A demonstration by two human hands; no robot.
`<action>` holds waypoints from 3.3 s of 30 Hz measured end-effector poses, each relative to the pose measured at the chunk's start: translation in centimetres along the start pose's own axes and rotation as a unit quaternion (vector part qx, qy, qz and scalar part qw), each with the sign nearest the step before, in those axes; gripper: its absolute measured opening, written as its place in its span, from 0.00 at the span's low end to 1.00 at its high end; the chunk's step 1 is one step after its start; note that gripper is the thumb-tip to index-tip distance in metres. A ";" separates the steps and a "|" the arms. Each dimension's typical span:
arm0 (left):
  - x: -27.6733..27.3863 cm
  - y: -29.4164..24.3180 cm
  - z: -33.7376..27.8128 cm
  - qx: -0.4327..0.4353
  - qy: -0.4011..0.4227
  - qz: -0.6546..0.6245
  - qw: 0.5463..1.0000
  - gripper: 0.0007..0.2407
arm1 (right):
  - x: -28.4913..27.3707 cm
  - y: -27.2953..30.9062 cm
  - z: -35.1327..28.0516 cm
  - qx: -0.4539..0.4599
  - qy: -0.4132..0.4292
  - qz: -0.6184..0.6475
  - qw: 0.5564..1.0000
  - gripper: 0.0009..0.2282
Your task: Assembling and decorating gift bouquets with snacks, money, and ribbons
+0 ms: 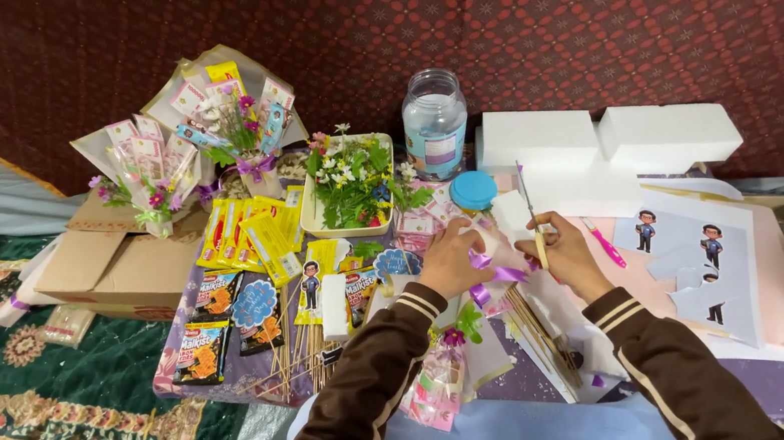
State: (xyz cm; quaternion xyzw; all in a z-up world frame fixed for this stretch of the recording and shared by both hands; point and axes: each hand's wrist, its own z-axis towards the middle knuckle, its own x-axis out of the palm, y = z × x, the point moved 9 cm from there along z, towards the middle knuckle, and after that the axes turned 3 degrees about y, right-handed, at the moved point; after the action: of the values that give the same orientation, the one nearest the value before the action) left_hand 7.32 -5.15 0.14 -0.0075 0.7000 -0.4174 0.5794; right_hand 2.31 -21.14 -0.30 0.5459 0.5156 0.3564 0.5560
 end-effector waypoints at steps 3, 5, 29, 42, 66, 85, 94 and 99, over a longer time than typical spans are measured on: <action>1.6 0.8 0.7 -0.001 -0.007 0.022 1.000 0.11 | 0.3 -0.9 0.5 0.016 0.022 0.010 1.000 0.12; 2.0 1.1 1.0 -0.006 -0.005 0.017 1.000 0.10 | 0.4 -1.0 0.6 -0.005 0.034 0.025 0.999 0.12; 1.0 0.8 0.6 -0.031 0.020 -0.042 0.998 0.11 | 3.8 -0.4 -1.0 0.010 0.072 -0.045 0.996 0.18; 1.1 2.4 1.8 0.060 -0.019 -0.164 0.984 0.10 | 1.3 2.1 -0.4 -0.028 -0.022 -0.036 0.999 0.16; -1.6 3.2 -0.4 0.058 -0.098 -0.211 0.971 0.22 | 6.9 -1.2 3.2 0.033 0.096 0.151 0.983 0.20; -5.6 -10.8 -10.5 0.083 0.060 -0.330 0.938 0.12 | 0.7 1.2 0.2 -0.021 -0.110 0.427 0.897 0.13; -5.4 -5.7 -6.7 -0.043 -0.081 -0.703 0.705 0.22 | 6.9 -2.2 -5.0 -0.035 -0.127 0.469 0.874 0.19; 0.2 2.0 -3.8 -0.087 -0.133 -0.628 0.762 0.12 | 3.5 5.9 -8.6 -0.238 -0.142 0.147 0.949 0.23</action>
State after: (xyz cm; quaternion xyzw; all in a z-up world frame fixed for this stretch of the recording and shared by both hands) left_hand 5.15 -1.75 -1.29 -0.5513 0.4875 -0.6202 0.2715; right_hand -4.23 -14.81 5.85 0.5121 0.2455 0.4652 0.6791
